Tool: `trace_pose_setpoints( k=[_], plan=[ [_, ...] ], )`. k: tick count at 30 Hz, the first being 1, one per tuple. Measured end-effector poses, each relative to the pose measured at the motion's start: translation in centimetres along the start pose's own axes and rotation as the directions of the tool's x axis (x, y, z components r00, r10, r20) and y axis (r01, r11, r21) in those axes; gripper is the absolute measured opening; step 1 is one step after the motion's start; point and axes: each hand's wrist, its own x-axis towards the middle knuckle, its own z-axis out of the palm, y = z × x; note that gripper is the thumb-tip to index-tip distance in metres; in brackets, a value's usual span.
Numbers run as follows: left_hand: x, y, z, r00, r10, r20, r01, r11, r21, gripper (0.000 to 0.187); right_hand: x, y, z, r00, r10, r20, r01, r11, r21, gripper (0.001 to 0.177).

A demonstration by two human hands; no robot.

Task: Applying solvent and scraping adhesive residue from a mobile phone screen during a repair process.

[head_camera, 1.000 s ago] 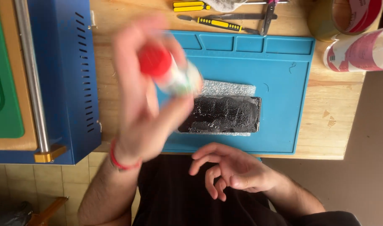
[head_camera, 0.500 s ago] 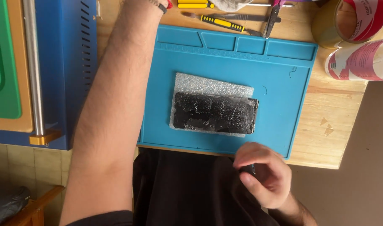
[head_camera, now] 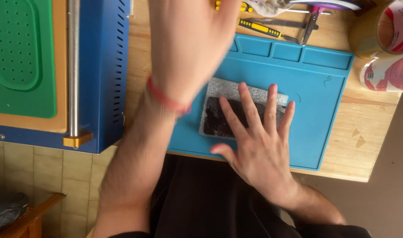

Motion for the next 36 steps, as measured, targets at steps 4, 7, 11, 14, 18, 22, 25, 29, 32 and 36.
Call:
trace_pose_setpoints(
  k=[4,7,11,14,18,22,25,29,32,36],
  plan=[
    [-3.6,0.5,-1.9,1.0,-0.012,0.011,0.012,0.997,-0.081,0.014,-0.2,-0.2,0.2,0.997,-0.037,0.061,0.035,0.999,0.024,0.099],
    [-8.0,0.1,-3.2,0.996,-0.033,0.089,0.047,0.985,-0.167,0.02,-0.9,0.3,-0.5,0.995,0.028,0.097,-0.03,0.999,0.018,0.102],
    [-11.3,-1.9,-4.2,0.901,-0.057,0.431,0.07,0.997,-0.013,0.089,-2.0,0.5,-1.2,0.996,0.028,0.086,-0.026,0.999,-0.028,0.102],
    [-12.8,-2.6,-4.0,0.84,-0.075,0.538,0.072,0.997,0.027,0.105,-0.1,0.5,0.5,0.995,0.05,0.086,-0.046,0.998,-0.038,0.101],
    [-12.7,-3.1,-3.8,0.845,-0.068,0.53,0.055,0.998,0.04,0.116,-2.4,1.3,-1.0,0.989,0.115,0.098,-0.111,0.993,-0.04,0.114],
    [-13.0,-3.2,-3.1,0.792,-0.042,0.609,-0.055,0.989,0.139,0.13,-2.4,1.8,-0.5,0.988,0.106,0.112,-0.109,0.994,0.028,0.107],
    [-12.9,-3.2,-3.1,0.793,-0.038,0.608,-0.075,0.984,0.159,0.123,-2.6,2.0,-1.6,0.986,0.15,0.074,-0.153,0.988,0.031,0.108],
    [-13.0,-3.3,-3.0,0.802,-0.028,0.597,-0.081,0.984,0.156,0.121,-2.3,2.2,-1.2,0.992,0.091,0.091,-0.096,0.994,0.047,0.104],
    [-13.3,-3.5,-2.9,0.812,-0.017,0.583,-0.078,0.988,0.137,0.118,-3.0,2.5,-1.8,0.983,0.177,0.049,-0.175,0.983,-0.05,0.108],
    [-13.3,-3.5,-2.9,0.812,-0.014,0.584,-0.08,0.988,0.135,0.121,-4.1,2.9,-1.3,0.99,0.09,0.107,-0.089,0.996,-0.009,0.101]
  ],
)
